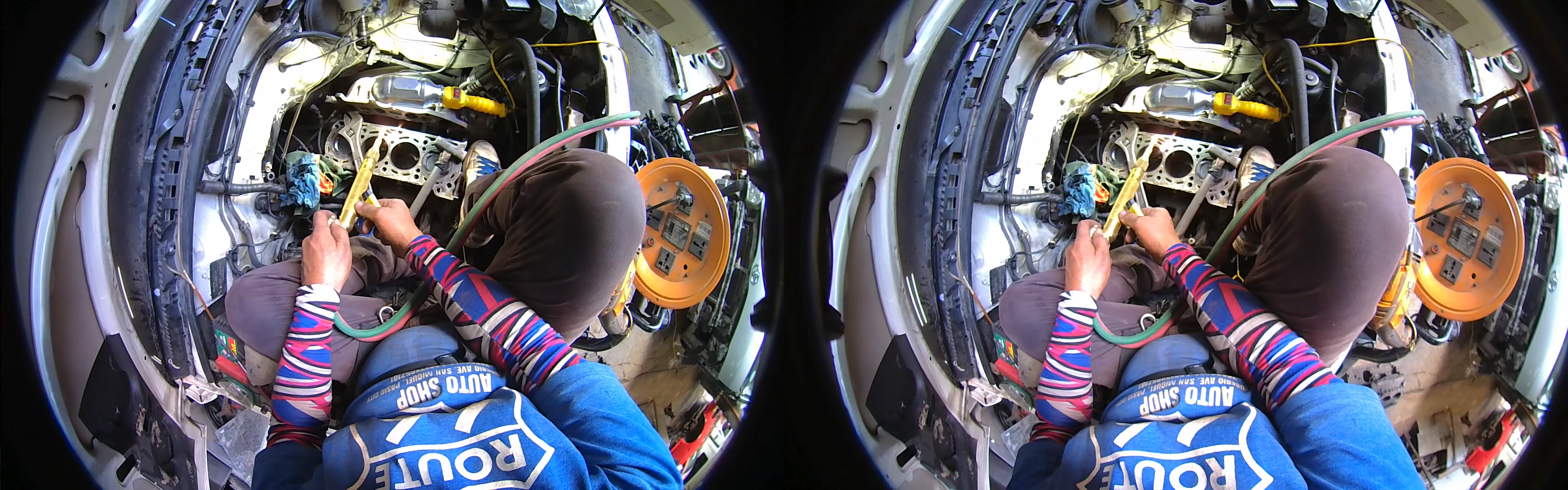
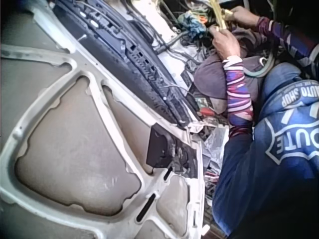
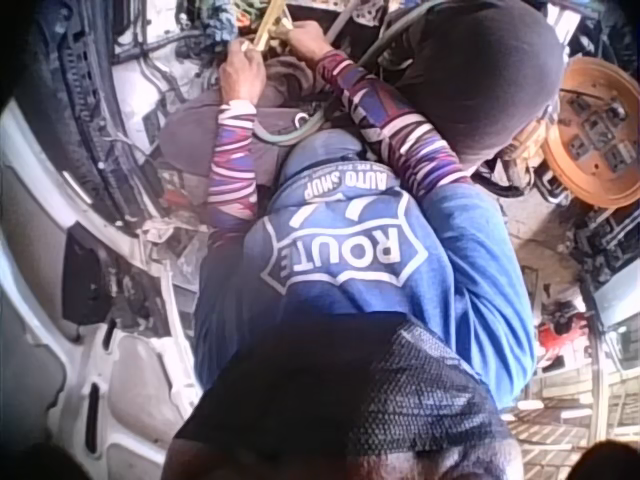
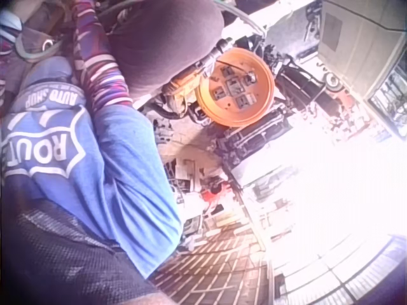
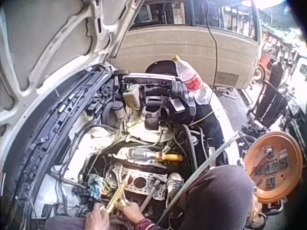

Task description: The person works on a car engine with the hood open, using a wrench to loosen bolts on the engine block and then applying a blowtorch to heat specific areas. The person handles engine components and tools while seated in the engine bay.

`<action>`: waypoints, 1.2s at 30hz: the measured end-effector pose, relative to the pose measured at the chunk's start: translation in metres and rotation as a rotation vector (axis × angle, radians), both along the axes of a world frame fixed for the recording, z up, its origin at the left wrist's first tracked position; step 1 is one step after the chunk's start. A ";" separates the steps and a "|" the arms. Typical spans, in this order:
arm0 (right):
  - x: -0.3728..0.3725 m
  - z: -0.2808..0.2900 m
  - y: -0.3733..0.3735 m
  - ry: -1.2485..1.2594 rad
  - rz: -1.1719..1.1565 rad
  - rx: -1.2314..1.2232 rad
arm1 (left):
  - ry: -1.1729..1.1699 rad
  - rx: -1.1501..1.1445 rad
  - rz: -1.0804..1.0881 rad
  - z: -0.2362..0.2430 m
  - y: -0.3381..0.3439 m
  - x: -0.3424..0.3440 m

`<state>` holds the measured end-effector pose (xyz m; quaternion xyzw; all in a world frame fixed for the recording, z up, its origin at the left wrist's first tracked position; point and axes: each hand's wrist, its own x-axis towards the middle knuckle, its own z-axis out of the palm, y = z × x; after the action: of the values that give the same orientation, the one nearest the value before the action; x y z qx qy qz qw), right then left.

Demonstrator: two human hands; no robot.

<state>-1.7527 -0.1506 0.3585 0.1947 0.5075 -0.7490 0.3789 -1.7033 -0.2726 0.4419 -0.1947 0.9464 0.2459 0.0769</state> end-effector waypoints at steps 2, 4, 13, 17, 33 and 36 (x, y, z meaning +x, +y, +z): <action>0.000 -0.001 0.000 0.005 0.015 0.012 | -0.017 0.005 0.017 0.000 0.000 0.000; 0.000 -0.002 0.000 -0.006 0.049 0.051 | -0.049 0.031 0.063 0.001 0.001 0.001; 0.001 -0.007 -0.001 0.008 0.056 0.050 | -0.038 0.017 0.045 0.003 0.001 0.000; 0.000 -0.009 -0.002 0.017 0.052 0.031 | -0.042 0.029 0.045 0.003 0.001 0.000; 0.001 -0.008 -0.003 0.019 0.030 0.021 | -0.016 0.029 0.053 -0.001 0.000 0.002; 0.001 -0.010 -0.003 0.023 0.036 0.021 | -0.010 0.030 0.051 0.000 0.000 0.003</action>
<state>-1.7513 -0.1539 0.3490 0.1811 0.5231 -0.7388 0.3844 -1.7005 -0.2728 0.4419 -0.2190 0.9369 0.2610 0.0780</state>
